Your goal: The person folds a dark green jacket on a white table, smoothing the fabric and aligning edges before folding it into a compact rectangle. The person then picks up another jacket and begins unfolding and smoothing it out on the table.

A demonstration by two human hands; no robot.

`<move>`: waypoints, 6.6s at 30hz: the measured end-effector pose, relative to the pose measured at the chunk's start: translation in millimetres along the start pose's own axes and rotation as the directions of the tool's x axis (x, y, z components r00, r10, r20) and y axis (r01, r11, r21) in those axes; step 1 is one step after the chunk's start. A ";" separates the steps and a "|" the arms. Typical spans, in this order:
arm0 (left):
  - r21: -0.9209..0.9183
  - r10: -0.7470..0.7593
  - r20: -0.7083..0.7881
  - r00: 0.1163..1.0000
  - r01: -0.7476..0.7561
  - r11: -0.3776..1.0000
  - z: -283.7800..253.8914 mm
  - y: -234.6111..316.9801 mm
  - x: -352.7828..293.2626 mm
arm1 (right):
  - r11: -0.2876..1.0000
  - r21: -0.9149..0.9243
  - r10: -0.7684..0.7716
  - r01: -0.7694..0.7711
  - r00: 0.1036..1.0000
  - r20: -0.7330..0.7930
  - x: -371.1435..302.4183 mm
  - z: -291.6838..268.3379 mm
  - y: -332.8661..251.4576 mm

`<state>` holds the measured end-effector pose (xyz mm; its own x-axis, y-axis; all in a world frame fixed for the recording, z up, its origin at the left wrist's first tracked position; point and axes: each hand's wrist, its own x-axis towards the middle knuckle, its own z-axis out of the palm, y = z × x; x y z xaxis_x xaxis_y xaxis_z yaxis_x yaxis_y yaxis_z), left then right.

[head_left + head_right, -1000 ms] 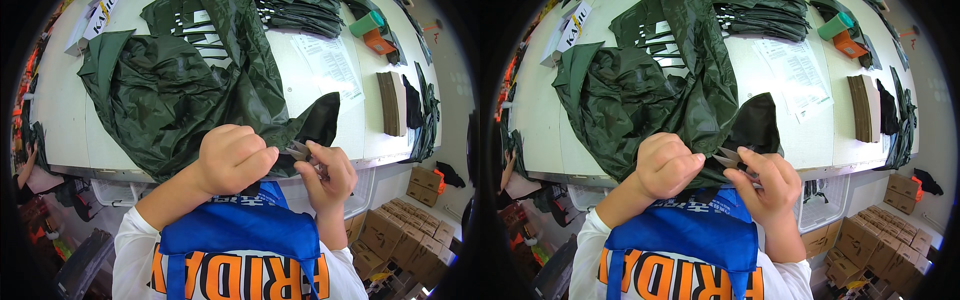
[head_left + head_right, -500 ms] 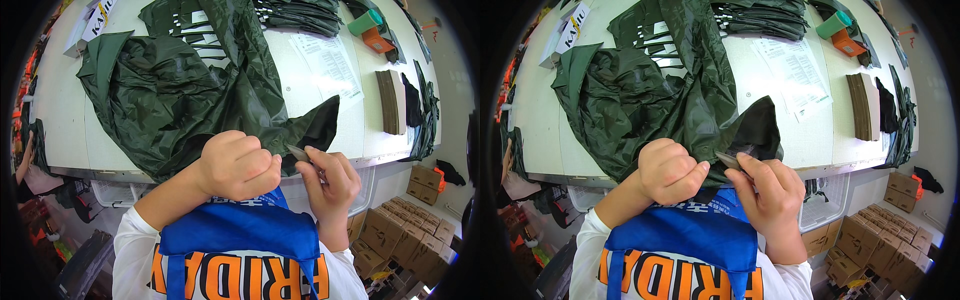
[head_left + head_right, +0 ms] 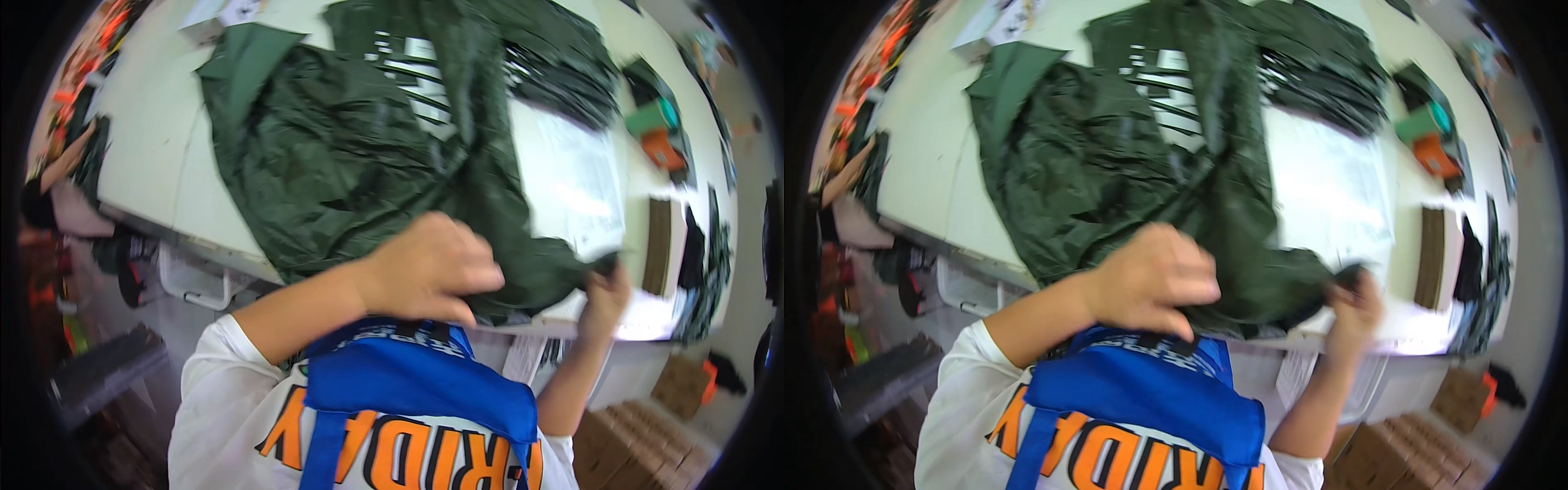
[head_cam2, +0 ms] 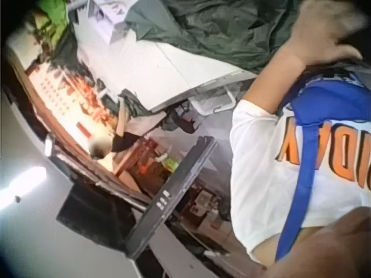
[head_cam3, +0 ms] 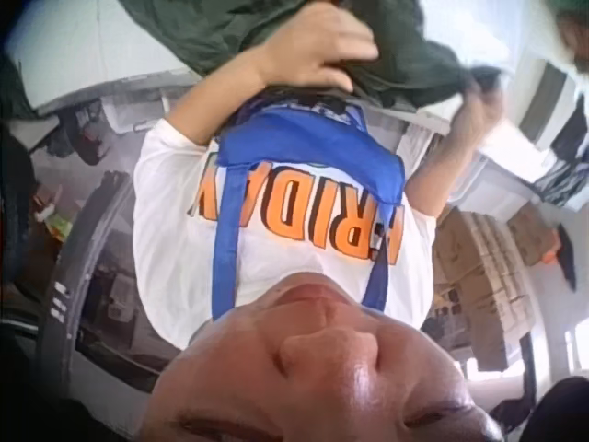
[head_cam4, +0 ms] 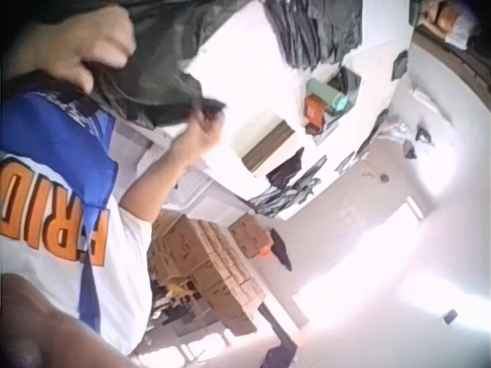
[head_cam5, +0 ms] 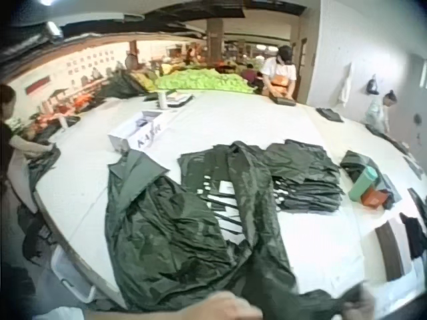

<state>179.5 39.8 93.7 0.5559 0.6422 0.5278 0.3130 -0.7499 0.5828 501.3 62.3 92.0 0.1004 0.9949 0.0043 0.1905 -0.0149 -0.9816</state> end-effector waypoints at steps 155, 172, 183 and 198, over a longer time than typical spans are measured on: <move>-0.290 -0.828 -0.493 0.268 0.846 0.447 -195.1 60.4 -141.6 | 0.757 0.650 -0.096 -0.065 0.973 0.209 197.2 -17.0 -142.9; -0.854 -0.810 -0.104 0.577 0.366 0.371 -183.2 66.2 -114.4 | 0.867 0.415 -0.265 0.275 0.961 -0.083 426.7 23.0 -143.6; -0.917 -0.801 -0.241 0.548 0.141 0.373 -177.0 68.3 -116.2 | 0.902 -0.019 -0.353 0.431 0.763 0.542 148.1 207.4 -149.7; -0.918 -0.776 -0.391 0.495 -0.152 0.366 -174.1 26.5 -129.5 | 0.984 0.175 -0.168 0.045 0.586 0.793 -48.7 296.4 -64.2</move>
<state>-18.3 -35.6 148.4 -0.2685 0.9619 0.0511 -0.6773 -0.2263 0.7000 194.8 44.3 98.2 -0.7472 0.6644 0.0159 0.0212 0.0478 -0.9986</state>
